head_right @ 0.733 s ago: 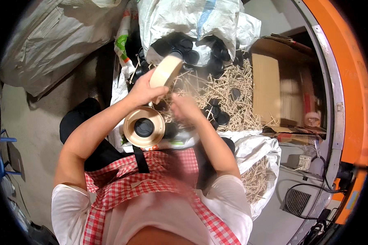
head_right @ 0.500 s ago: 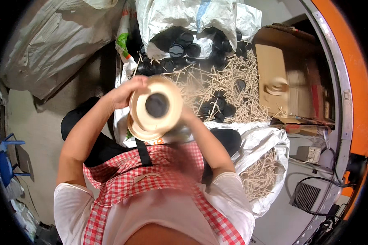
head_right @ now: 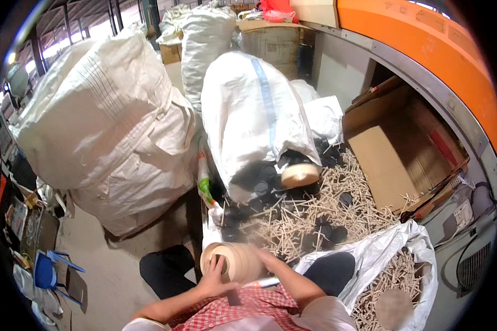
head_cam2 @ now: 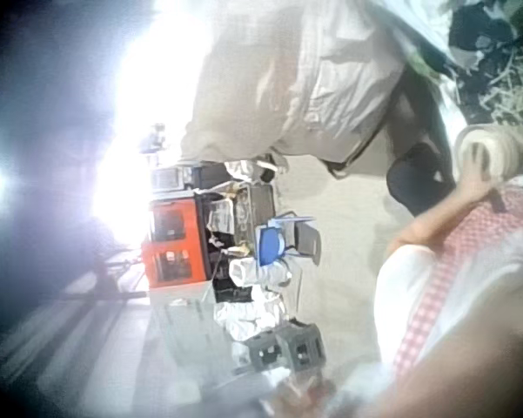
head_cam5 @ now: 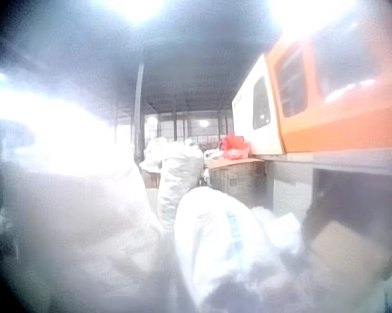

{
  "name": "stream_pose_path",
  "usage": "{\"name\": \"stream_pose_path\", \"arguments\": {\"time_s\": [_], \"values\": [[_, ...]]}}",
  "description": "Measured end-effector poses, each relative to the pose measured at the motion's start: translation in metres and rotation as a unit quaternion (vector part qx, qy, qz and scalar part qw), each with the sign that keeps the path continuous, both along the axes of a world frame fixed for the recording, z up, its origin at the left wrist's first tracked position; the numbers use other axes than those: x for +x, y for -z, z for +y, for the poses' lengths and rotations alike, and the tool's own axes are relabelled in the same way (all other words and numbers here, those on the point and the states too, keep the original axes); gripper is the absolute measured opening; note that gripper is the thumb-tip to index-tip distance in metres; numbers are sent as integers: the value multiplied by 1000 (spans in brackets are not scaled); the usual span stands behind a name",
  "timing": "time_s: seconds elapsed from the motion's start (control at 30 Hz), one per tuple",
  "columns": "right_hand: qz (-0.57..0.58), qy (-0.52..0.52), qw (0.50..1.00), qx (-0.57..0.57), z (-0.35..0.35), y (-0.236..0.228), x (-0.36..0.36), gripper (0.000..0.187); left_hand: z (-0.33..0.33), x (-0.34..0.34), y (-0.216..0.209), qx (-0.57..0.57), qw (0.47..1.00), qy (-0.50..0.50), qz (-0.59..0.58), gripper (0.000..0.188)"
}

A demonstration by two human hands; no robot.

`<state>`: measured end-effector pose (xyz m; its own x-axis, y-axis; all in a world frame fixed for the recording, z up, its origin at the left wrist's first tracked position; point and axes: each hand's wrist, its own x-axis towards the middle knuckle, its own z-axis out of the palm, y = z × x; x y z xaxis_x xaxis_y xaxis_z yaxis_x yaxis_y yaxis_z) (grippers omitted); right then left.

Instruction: The person sorts plastic rings and black plastic components by hand into different bags and boxes, then uses a wooden pole to stir items in a water tank.

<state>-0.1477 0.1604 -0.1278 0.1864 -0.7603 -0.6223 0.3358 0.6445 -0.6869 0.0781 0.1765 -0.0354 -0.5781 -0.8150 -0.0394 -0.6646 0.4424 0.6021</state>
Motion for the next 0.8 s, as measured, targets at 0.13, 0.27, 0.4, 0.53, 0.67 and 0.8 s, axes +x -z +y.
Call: {"name": "stream_pose_path", "arguments": {"time_s": [0.13,0.27,0.4,0.53,0.67,0.8], "values": [[-139,59,983,-104,16,1,15,48,6,3,8,44,997,-48,42,114],[19,171,957,-232,35,-60,34,39,11,32,-5,-104,984,0,146,112],[99,241,791,-554,58,-158,51,40,-5,43,-52,-141,955,55,253,104],[156,247,571,-767,41,-255,73,49,-37,61,-151,-257,936,53,236,102],[292,172,393,-855,-37,-419,93,58,-72,94,-314,-495,845,-18,203,100],[352,170,372,-842,-137,-549,140,68,-93,167,-476,-655,713,-220,123,99]]}}
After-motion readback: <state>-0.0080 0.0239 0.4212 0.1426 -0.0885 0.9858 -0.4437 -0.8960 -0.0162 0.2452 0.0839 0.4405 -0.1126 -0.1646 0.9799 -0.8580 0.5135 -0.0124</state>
